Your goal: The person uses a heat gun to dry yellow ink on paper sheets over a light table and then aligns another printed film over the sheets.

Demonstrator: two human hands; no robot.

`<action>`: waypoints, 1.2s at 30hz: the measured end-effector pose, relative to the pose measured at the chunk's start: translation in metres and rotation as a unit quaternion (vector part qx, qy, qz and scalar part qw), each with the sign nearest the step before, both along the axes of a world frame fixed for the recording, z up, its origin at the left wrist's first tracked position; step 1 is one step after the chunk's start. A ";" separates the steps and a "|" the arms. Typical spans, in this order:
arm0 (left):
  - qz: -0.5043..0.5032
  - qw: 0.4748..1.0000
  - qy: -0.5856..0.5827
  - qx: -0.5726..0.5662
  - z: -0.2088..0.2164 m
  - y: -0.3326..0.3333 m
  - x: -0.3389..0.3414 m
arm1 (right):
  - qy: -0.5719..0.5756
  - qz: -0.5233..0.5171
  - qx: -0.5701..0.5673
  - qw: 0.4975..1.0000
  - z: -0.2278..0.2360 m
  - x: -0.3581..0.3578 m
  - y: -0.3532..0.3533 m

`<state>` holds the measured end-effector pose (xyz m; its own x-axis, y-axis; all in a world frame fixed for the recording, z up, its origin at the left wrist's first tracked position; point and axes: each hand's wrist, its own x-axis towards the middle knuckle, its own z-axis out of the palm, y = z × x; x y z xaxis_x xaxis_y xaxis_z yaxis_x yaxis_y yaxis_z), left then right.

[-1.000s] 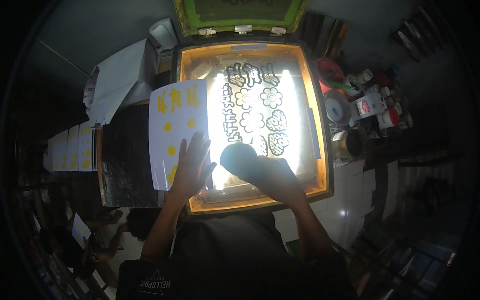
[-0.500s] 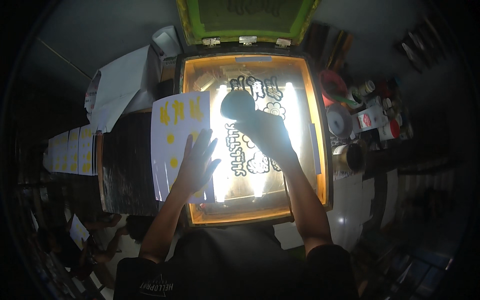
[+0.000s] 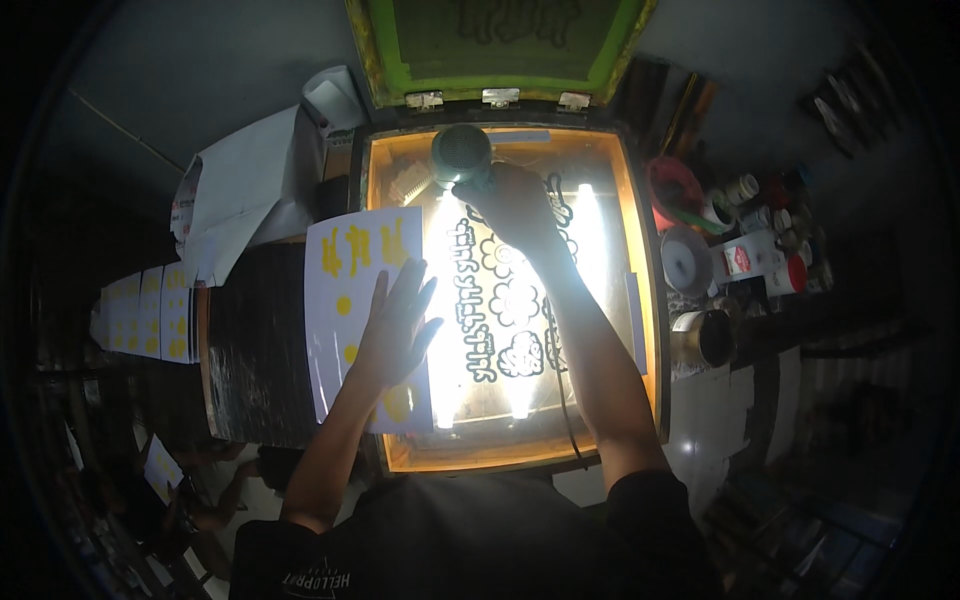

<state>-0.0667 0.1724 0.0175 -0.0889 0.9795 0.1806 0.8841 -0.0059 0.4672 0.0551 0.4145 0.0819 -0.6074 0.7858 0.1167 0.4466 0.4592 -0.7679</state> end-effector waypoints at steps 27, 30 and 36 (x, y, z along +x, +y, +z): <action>-0.019 0.999 0.037 0.000 -0.002 0.011 -0.005 | 0.075 -0.158 -0.066 0.982 -0.015 0.090 0.047; -0.018 0.999 0.029 -0.003 -0.001 0.011 -0.005 | 0.068 -0.124 -0.061 0.988 -0.021 0.075 0.045; -0.004 1.000 0.004 0.003 -0.002 0.011 -0.004 | 0.023 -0.066 -0.069 0.995 -0.015 0.054 0.036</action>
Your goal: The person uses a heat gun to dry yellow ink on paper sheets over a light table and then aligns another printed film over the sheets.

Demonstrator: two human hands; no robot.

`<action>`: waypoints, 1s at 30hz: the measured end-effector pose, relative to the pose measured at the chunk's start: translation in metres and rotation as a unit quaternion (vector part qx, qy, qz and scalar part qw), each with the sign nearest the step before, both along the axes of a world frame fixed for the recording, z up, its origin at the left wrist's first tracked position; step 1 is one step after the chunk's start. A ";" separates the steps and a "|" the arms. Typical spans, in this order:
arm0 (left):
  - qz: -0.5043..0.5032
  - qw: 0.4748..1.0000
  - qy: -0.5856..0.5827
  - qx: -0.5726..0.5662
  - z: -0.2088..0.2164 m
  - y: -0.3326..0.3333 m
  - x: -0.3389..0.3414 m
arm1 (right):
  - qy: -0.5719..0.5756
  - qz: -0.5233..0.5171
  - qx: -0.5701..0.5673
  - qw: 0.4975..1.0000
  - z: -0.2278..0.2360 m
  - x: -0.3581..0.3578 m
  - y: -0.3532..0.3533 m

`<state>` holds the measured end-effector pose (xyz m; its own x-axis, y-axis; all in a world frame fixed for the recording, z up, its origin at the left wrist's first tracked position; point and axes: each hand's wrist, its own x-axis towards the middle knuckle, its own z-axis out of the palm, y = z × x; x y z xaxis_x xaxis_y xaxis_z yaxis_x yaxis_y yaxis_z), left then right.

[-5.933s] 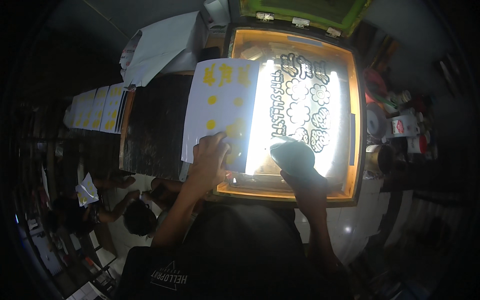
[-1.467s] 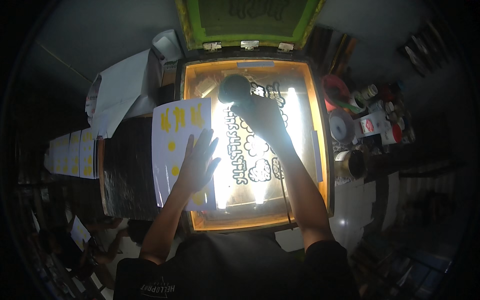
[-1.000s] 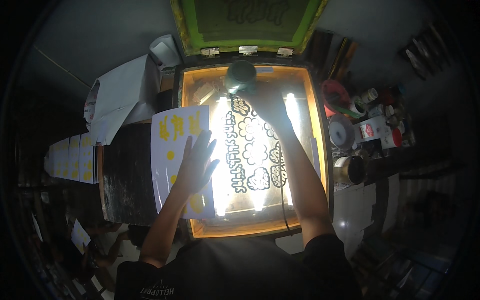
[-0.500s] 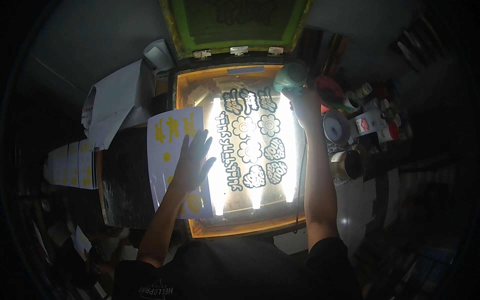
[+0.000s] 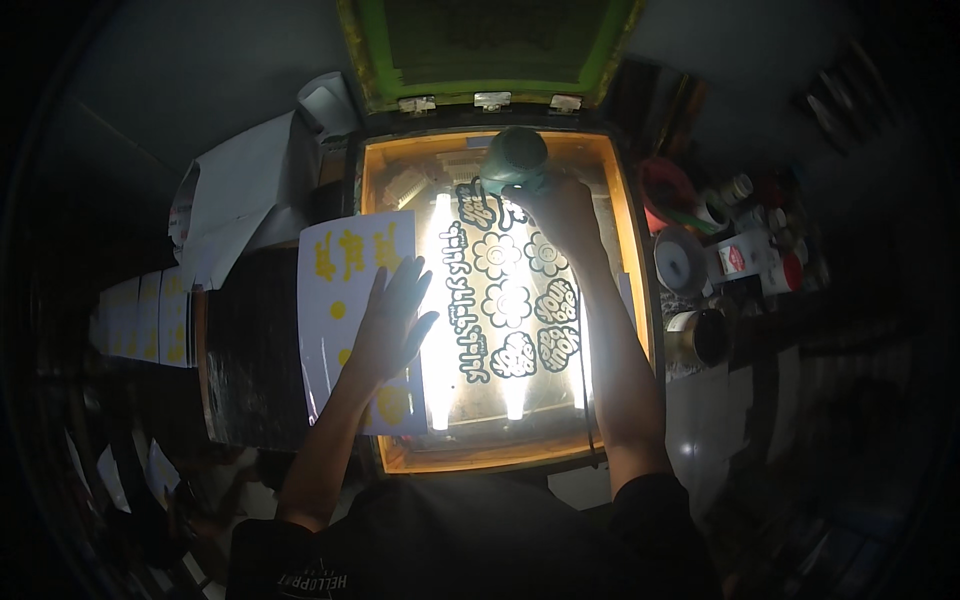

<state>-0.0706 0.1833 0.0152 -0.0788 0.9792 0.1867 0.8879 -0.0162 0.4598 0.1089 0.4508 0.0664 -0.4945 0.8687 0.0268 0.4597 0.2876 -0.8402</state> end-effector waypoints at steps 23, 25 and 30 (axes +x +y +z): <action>-0.011 0.998 0.051 0.020 -0.005 0.003 0.000 | 0.026 -0.109 -0.061 0.992 0.025 0.091 -0.042; -0.011 0.998 0.054 0.019 -0.003 0.004 0.001 | 0.001 -0.119 -0.052 0.992 0.029 0.098 -0.057; -0.001 1.000 0.029 0.008 0.001 0.002 0.001 | -0.038 -0.112 -0.051 0.992 0.030 0.120 -0.096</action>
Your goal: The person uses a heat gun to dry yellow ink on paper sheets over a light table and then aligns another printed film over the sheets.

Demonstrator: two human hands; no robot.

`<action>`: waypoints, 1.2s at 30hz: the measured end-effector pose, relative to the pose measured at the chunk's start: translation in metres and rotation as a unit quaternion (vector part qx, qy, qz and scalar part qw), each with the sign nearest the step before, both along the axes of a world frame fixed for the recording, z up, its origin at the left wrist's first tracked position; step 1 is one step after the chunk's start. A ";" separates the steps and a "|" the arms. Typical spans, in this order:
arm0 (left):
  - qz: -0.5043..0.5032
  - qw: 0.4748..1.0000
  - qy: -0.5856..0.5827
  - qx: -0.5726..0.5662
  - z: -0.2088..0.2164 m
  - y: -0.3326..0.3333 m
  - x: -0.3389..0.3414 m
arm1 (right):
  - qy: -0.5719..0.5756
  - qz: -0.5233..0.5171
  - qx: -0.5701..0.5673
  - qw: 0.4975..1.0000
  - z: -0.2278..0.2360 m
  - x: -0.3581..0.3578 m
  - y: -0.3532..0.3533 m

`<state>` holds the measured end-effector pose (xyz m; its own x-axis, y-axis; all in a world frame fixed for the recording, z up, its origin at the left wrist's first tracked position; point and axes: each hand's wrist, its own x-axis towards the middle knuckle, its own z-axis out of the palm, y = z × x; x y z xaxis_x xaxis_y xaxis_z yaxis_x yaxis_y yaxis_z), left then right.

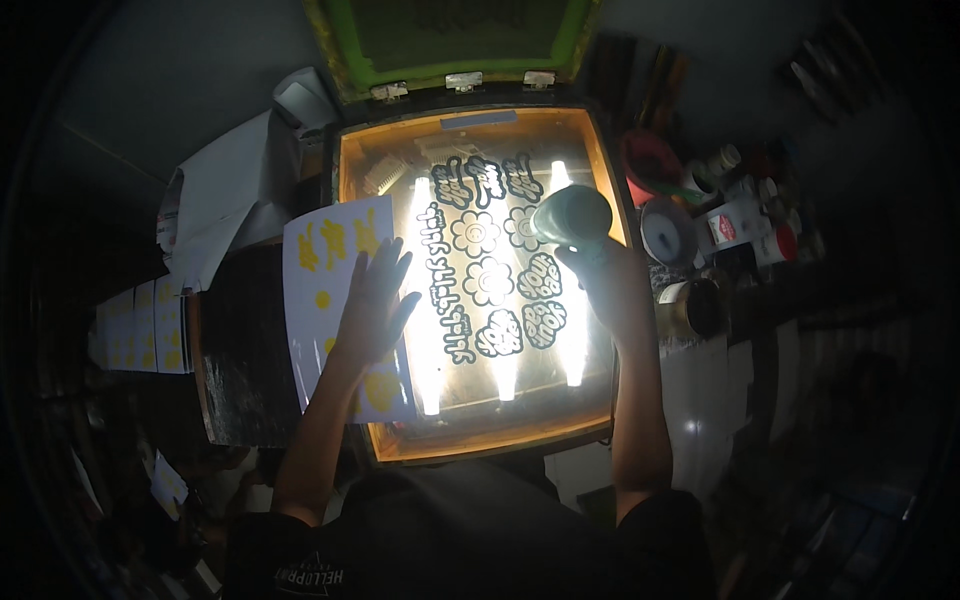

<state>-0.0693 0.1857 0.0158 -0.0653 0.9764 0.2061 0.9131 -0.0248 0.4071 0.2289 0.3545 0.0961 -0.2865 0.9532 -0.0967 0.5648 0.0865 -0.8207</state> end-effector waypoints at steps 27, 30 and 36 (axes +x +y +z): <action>0.006 1.000 -0.012 -0.012 -0.005 0.003 0.000 | -0.045 -0.069 -0.140 0.987 0.031 0.069 -0.138; 0.011 1.000 -0.016 -0.017 -0.005 0.003 0.000 | -0.025 -0.069 -0.106 0.992 0.035 0.066 -0.140; 0.009 1.000 -0.016 -0.011 -0.006 0.003 0.001 | 0.000 -0.061 -0.171 0.983 0.029 0.068 -0.141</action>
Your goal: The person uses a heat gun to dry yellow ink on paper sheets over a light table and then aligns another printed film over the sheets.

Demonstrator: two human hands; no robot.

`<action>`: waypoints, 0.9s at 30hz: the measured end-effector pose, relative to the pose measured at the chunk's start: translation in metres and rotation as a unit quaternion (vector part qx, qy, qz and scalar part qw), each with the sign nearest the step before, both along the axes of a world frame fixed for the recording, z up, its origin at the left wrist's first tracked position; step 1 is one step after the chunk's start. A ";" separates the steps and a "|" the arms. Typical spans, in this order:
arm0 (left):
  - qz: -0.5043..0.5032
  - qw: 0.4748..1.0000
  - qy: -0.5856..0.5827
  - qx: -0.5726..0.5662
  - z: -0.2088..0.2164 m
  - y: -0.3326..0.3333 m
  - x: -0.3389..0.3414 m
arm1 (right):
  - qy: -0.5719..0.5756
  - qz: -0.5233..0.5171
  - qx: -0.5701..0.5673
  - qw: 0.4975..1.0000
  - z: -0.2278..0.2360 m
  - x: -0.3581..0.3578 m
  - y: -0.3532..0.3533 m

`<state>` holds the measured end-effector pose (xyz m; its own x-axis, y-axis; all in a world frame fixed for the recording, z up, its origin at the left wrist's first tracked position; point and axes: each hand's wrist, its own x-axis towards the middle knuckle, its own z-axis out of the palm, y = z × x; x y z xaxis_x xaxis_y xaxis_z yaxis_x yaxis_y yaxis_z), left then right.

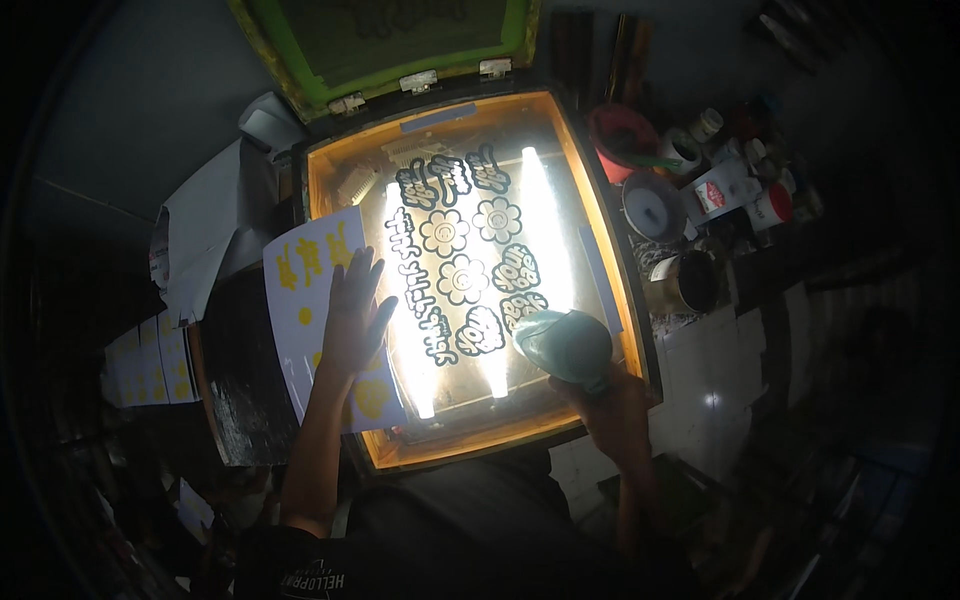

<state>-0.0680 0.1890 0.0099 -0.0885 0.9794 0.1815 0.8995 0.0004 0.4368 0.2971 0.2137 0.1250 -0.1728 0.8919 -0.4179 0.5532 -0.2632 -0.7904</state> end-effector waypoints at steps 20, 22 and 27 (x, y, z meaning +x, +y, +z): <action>0.023 1.000 -0.006 0.003 0.005 -0.008 0.003 | 0.011 0.220 0.064 0.973 -0.032 -0.064 -0.019; 0.019 1.000 -0.008 0.002 0.004 -0.006 0.005 | 0.001 0.229 0.073 0.971 -0.038 -0.065 -0.016; 0.019 1.000 0.011 0.002 0.003 -0.006 0.003 | 0.041 0.207 0.165 0.963 -0.053 -0.086 0.008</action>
